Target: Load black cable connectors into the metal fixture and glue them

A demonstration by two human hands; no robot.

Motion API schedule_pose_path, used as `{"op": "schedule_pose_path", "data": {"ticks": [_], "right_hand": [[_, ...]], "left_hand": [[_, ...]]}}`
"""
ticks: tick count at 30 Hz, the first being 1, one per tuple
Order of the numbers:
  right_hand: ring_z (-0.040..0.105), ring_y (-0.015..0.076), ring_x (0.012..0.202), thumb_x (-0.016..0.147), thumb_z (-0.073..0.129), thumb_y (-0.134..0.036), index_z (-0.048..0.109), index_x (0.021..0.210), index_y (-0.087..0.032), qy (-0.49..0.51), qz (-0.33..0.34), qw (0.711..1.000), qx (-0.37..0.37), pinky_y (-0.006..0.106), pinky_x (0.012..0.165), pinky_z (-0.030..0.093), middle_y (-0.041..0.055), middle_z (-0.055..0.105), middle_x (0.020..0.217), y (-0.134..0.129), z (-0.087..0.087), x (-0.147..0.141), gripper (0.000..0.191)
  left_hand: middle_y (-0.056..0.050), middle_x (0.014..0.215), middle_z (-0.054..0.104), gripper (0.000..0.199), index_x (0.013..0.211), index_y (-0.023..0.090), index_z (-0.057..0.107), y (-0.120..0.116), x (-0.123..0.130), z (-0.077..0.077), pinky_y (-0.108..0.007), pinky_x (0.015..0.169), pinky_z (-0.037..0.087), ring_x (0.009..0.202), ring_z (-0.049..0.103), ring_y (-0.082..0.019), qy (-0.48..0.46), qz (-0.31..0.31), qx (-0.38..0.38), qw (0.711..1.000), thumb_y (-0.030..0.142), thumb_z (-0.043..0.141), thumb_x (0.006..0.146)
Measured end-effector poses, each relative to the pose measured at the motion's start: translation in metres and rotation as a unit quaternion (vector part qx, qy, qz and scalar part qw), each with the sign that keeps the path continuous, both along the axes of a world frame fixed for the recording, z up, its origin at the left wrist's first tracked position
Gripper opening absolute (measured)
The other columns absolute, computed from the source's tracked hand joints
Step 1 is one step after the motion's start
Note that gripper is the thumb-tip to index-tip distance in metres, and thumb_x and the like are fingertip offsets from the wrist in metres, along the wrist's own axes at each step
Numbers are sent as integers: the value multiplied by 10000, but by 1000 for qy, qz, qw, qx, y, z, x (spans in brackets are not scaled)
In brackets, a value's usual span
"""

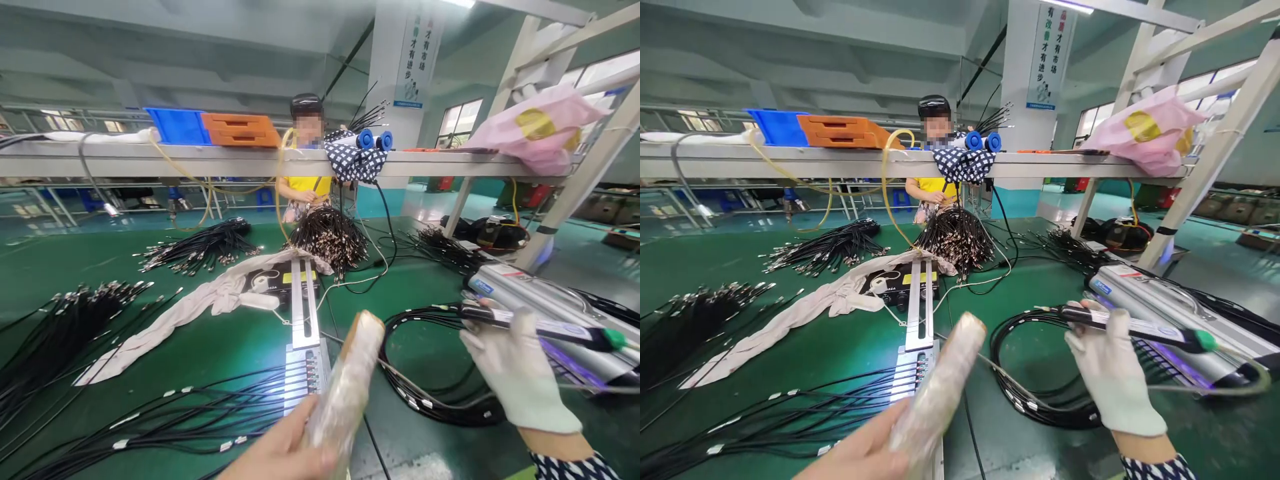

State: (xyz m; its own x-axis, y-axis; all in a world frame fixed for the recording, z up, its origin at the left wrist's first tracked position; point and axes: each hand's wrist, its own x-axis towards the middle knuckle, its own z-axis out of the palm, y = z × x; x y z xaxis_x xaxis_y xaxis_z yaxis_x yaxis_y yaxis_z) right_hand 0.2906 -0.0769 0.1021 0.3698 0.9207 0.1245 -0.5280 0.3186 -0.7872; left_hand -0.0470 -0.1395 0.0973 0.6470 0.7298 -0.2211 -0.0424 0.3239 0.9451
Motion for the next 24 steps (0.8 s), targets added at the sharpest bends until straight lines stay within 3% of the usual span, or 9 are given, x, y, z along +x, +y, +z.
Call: {"op": "schedule_pose_path", "data": {"ticks": [2,3,7,12,15,17,19,21,24], "right_hand": [[494,81,591,815,661,-607,655,975,-255,37,19,999,1,163,436,448,6,614,954,3,-6,6,387],[481,74,582,793,685,-607,653,972,-255,53,35,998,-4,161,452,454,7,614,964,3,-12,2,396],[524,93,629,770,700,-626,652,954,-251,40,98,994,-39,178,523,475,24,638,948,8,-47,-29,420],[518,80,500,702,755,-634,638,951,-179,-13,163,981,-100,153,395,388,62,675,822,6,-64,-38,532],[539,84,451,681,661,-767,589,956,-187,-117,268,942,-162,157,365,398,83,703,848,6,-46,-32,646],[529,90,393,681,600,-816,587,917,-163,-259,352,875,-208,168,325,393,114,715,812,18,-21,-28,694],[472,82,309,704,743,-635,624,809,-96,-302,374,850,-216,160,268,333,149,698,672,41,11,-25,562],[464,76,306,728,782,-521,620,767,-104,-310,338,869,-186,147,249,299,115,688,631,65,42,-28,449],[566,41,496,802,708,-532,591,803,-177,-265,222,935,-80,85,420,439,28,713,828,82,70,-54,374]], "left_hand": [[-75,1348,540,750,1446,224,293,40,14,6,-379,1004,446,1202,537,-251,125,49,89,987,436,625,807],[-90,1303,569,756,1445,200,266,63,26,7,-372,940,490,1141,575,-243,218,88,170,957,402,598,797],[-190,1442,371,834,1495,135,40,147,83,-11,-434,1075,349,1305,425,-287,335,180,292,877,375,531,866],[-120,1286,509,545,1333,194,463,177,117,-33,-598,1016,342,1214,465,-328,447,143,384,795,409,618,857],[-102,1230,537,547,1337,208,472,164,92,-27,-568,1000,365,1186,479,-306,457,124,438,764,466,594,870],[-86,1162,568,463,1268,199,536,152,60,-21,-497,954,420,1094,538,-260,459,111,459,752,472,553,894],[-64,1051,601,353,1086,179,630,140,21,-18,-411,874,472,956,586,-209,466,99,466,745,463,499,922],[-58,970,612,335,951,169,648,129,-15,-18,-369,830,490,895,596,-193,476,98,471,736,437,448,942],[-73,974,621,279,972,174,630,110,-52,-27,-383,871,487,948,589,-216,481,105,490,719,372,436,940]]}}
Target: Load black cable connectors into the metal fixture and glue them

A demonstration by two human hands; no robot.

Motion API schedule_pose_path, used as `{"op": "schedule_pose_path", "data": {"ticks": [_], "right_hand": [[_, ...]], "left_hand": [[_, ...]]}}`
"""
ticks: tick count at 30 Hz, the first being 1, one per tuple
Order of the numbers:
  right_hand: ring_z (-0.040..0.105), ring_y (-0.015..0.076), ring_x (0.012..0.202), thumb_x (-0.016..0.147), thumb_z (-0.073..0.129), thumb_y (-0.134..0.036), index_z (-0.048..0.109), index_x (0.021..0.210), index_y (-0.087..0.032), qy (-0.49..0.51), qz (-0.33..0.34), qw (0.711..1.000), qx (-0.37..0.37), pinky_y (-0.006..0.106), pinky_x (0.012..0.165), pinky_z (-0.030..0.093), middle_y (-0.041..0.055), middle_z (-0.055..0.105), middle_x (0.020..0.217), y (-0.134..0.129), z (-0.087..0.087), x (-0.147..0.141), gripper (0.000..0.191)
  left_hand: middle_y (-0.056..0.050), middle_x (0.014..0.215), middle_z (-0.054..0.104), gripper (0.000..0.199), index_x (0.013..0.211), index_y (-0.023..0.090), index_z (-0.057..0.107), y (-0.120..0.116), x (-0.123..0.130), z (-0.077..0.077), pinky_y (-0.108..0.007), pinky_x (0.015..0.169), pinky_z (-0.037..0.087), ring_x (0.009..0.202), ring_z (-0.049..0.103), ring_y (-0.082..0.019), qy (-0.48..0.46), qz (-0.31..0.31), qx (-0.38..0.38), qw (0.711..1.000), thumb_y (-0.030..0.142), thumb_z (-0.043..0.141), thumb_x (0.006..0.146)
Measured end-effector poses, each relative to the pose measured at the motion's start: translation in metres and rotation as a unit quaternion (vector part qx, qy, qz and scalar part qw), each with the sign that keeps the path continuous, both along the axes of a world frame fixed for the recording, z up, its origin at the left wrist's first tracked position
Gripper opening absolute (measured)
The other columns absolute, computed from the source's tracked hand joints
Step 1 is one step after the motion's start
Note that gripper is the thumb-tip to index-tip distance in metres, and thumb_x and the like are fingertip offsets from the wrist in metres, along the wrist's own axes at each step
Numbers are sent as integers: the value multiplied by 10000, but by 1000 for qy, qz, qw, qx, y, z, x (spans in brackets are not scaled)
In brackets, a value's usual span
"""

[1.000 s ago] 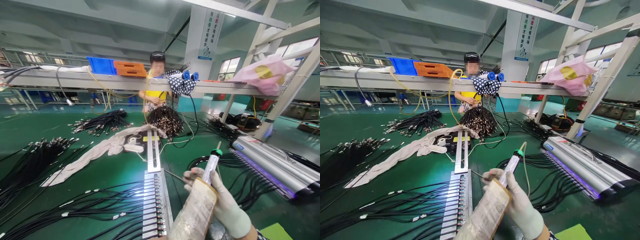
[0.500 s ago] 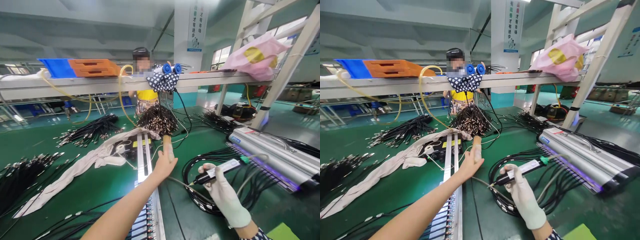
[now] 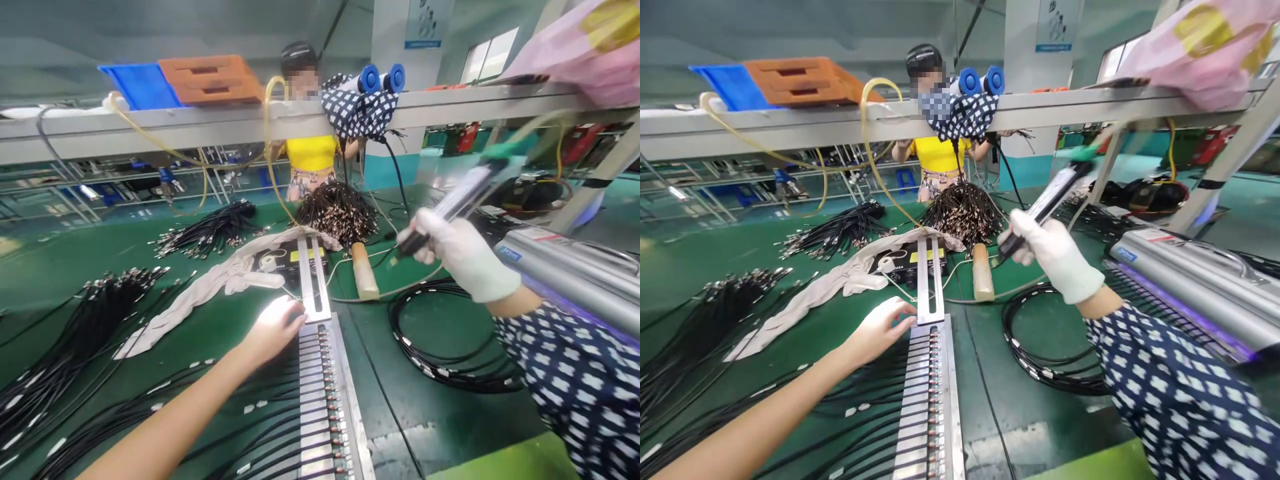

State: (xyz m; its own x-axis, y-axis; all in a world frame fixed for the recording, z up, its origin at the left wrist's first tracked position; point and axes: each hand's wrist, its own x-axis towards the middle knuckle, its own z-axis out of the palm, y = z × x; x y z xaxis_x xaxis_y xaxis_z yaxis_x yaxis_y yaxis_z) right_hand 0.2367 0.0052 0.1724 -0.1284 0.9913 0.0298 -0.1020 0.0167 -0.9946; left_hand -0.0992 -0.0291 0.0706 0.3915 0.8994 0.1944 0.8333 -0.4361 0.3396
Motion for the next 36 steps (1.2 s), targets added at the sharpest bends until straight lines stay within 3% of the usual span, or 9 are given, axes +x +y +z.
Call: {"op": "schedule_pose_path", "data": {"ticks": [2,7,10,12,17,19,24,30,36], "right_hand": [[640,84,678,818,692,-526,584,853,-195,78,-42,988,127,142,577,528,42,697,1017,-5,-5,-31,350],[631,134,559,729,740,-579,557,900,-185,58,31,996,58,209,440,500,81,704,903,-25,-87,-95,467],[627,139,529,723,752,-544,547,892,-176,35,16,998,45,219,418,498,84,709,877,-26,-132,-105,454],[629,135,539,771,723,-490,561,930,-172,20,6,999,39,232,449,522,80,711,894,-25,-147,-105,391],[672,198,920,799,669,-185,626,931,-202,-74,-5,993,94,353,847,568,54,696,1024,-32,-152,-101,140],[640,220,1033,775,624,-92,636,952,-218,-124,25,979,157,393,944,522,51,682,1071,-35,-151,-98,217],[640,262,1027,754,651,-141,625,1062,-213,-154,72,953,252,414,882,546,80,670,1113,-39,-150,-90,317],[659,236,1005,772,685,-227,612,1056,-203,-222,110,922,298,352,854,559,76,677,1130,-38,-147,-88,295],[653,227,1023,780,682,-255,603,1070,-204,-232,107,919,301,342,870,556,69,671,1146,-39,-149,-88,305]], "left_hand": [[-80,1029,630,251,1041,181,620,-15,-9,-10,-383,899,486,986,584,-217,1,-13,16,1000,319,436,939],[-81,1218,633,317,1202,190,593,-46,-1,-41,-390,890,511,1067,575,-237,9,-51,40,998,208,415,940],[-97,1295,608,366,1270,161,564,-53,0,-57,-437,894,505,1113,551,-272,12,-55,44,997,190,382,954],[-105,1334,584,386,1315,146,530,-52,-2,-63,-449,917,490,1143,531,-276,7,-58,41,997,194,379,962],[-83,1375,554,411,1341,133,497,-50,-12,-65,-375,962,457,1187,488,-233,-3,-84,82,993,180,465,934],[-64,1408,523,438,1356,141,482,-50,-14,-64,-349,994,430,1224,454,-220,-11,-90,80,993,179,496,920],[-50,1442,484,454,1384,164,459,-52,-13,-63,-352,1035,394,1278,409,-228,-29,-65,33,997,198,492,933],[-40,1444,483,473,1410,194,432,-51,-12,-61,-359,1024,409,1288,406,-235,-35,-64,16,997,218,489,941],[-46,1423,509,480,1406,195,443,-50,-13,-61,-362,1007,439,1280,425,-239,-35,-64,15,997,224,491,930]]}}
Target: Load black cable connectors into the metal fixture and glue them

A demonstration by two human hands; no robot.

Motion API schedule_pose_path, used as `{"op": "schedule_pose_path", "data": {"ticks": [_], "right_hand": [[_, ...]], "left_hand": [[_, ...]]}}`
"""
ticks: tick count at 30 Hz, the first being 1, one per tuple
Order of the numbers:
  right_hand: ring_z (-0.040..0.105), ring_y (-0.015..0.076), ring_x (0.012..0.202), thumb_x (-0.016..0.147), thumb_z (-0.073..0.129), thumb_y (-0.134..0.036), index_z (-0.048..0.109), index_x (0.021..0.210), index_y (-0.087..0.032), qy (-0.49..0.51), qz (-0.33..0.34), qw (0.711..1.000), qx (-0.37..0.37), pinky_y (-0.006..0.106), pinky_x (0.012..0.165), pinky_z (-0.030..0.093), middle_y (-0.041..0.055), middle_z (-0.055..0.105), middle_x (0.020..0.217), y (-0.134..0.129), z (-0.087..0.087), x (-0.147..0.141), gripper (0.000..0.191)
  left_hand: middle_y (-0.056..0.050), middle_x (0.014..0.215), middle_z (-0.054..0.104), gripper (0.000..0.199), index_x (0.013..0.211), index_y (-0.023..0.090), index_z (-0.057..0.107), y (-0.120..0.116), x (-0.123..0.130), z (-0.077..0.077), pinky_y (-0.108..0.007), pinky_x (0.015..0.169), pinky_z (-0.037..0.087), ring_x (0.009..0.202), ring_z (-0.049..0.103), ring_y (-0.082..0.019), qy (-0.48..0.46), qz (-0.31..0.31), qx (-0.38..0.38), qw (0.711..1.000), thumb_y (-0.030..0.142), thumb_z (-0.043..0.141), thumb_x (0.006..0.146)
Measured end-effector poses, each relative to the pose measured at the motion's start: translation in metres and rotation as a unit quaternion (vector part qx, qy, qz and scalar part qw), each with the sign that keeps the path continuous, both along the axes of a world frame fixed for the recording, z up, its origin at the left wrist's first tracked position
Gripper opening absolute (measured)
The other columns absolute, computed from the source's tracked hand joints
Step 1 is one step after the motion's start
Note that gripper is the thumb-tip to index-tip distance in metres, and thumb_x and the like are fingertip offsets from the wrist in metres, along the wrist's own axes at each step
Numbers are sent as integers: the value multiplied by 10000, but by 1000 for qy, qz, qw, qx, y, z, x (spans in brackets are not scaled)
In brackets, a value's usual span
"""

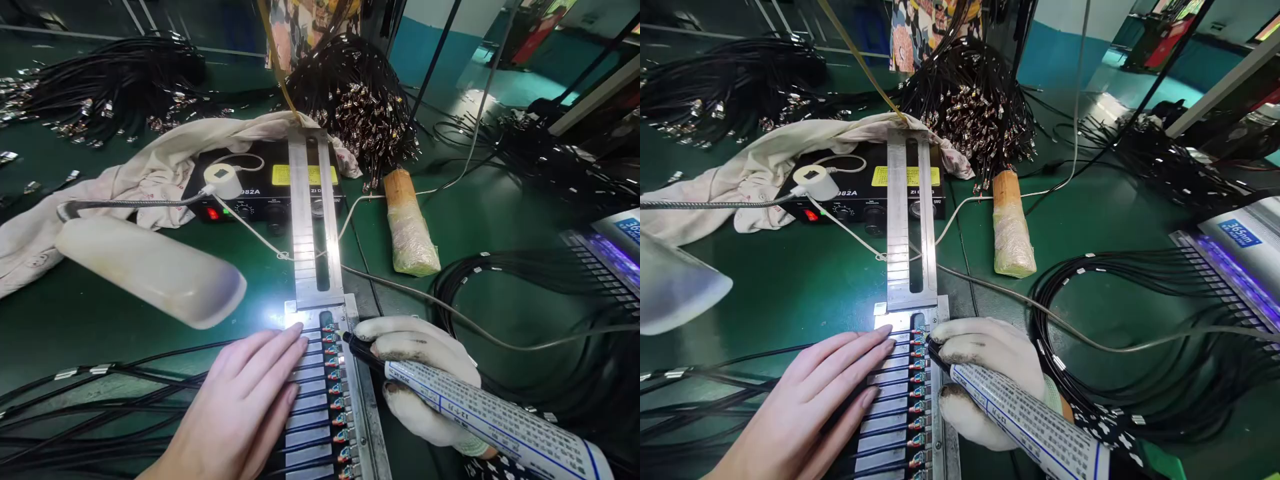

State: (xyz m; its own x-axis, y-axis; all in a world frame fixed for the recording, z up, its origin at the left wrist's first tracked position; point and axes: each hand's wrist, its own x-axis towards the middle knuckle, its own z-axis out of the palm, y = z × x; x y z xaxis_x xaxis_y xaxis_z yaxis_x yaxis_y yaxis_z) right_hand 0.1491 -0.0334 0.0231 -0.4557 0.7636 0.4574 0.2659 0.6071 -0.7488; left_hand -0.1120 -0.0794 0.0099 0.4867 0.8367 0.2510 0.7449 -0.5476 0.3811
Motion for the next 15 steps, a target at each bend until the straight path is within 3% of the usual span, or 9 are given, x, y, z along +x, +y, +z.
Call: {"op": "schedule_pose_path", "data": {"ticks": [15], "right_hand": [[643,236,1045,784,688,-278,609,1084,-198,-10,3,1000,-17,356,895,549,77,666,1159,2,-2,0,321]], "left_hand": [[-37,1410,524,473,1397,210,465,1,0,0,-356,998,457,1266,449,-237,1,10,6,1000,244,486,925]]}}
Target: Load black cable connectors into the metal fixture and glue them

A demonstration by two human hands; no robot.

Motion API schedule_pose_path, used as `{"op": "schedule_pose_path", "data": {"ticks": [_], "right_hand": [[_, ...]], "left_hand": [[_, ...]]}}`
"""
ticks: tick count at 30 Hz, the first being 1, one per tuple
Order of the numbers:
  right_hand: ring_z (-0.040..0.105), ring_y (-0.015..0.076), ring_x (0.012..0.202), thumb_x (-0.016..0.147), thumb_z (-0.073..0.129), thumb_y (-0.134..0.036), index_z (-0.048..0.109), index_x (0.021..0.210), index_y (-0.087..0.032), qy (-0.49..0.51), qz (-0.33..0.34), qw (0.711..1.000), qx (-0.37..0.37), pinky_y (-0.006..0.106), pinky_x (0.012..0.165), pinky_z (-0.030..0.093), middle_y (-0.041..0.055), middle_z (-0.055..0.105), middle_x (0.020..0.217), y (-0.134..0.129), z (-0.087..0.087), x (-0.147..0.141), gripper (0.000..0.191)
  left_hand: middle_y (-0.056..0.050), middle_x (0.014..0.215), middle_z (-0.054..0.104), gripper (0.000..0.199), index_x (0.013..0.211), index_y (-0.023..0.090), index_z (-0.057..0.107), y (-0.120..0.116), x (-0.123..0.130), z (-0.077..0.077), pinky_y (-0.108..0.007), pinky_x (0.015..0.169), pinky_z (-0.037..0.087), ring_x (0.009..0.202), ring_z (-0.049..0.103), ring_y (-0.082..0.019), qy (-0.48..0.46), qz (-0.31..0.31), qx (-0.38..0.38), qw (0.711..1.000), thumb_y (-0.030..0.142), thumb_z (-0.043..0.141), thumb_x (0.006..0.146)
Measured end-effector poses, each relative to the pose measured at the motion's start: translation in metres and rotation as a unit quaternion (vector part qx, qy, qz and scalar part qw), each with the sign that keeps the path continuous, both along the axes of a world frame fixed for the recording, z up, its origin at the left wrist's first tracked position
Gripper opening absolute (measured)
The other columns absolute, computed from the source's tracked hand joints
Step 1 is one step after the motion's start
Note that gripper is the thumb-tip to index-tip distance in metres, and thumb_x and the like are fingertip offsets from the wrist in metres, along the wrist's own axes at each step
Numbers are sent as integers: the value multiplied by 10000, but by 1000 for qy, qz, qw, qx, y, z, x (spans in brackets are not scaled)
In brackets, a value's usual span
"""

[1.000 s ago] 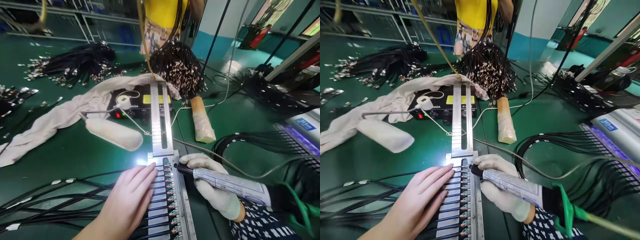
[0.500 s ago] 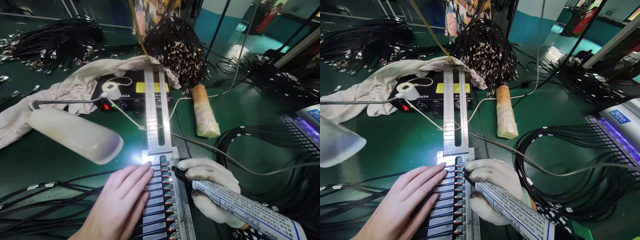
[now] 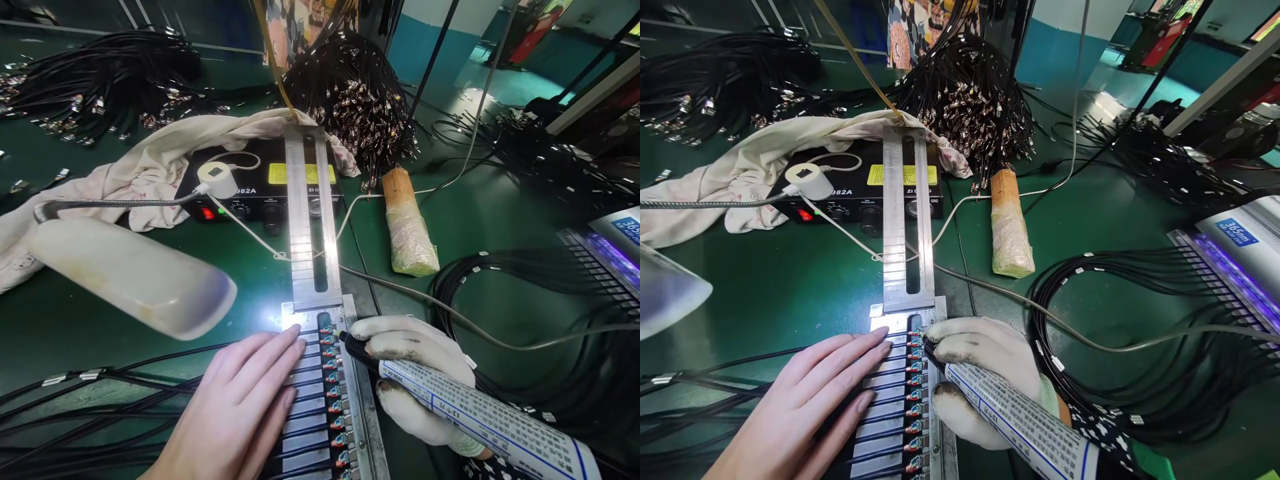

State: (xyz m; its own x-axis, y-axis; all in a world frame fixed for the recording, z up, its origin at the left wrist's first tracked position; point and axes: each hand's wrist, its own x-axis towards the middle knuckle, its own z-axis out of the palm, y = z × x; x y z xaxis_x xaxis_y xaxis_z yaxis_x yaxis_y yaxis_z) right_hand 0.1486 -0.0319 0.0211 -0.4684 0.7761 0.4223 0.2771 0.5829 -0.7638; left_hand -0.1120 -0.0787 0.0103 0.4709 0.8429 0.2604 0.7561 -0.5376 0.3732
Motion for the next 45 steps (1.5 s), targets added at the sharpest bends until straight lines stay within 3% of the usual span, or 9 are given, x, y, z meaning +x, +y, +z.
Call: {"op": "schedule_pose_path", "data": {"ticks": [27,36,45], "right_hand": [[665,229,984,752,694,-228,620,1060,-181,25,-3,1000,11,343,851,569,80,685,1100,1,2,0,320],[660,254,1005,750,708,-230,632,1072,-162,35,2,999,9,379,865,571,105,675,1119,1,1,1,338],[662,226,1002,773,676,-191,634,1050,-141,43,-1,999,7,337,862,572,106,679,1112,4,3,-3,284]], "left_hand": [[-34,1442,486,473,1422,219,425,0,-1,0,-385,1000,420,1264,421,-255,7,-9,-7,1000,251,465,951],[-46,1442,482,462,1401,171,450,1,0,1,-352,1035,375,1275,410,-238,2,-18,-14,1000,201,489,942],[-64,1454,453,456,1389,114,458,2,-1,2,-334,1052,335,1276,390,-231,1,-32,-10,999,174,500,938]]}}
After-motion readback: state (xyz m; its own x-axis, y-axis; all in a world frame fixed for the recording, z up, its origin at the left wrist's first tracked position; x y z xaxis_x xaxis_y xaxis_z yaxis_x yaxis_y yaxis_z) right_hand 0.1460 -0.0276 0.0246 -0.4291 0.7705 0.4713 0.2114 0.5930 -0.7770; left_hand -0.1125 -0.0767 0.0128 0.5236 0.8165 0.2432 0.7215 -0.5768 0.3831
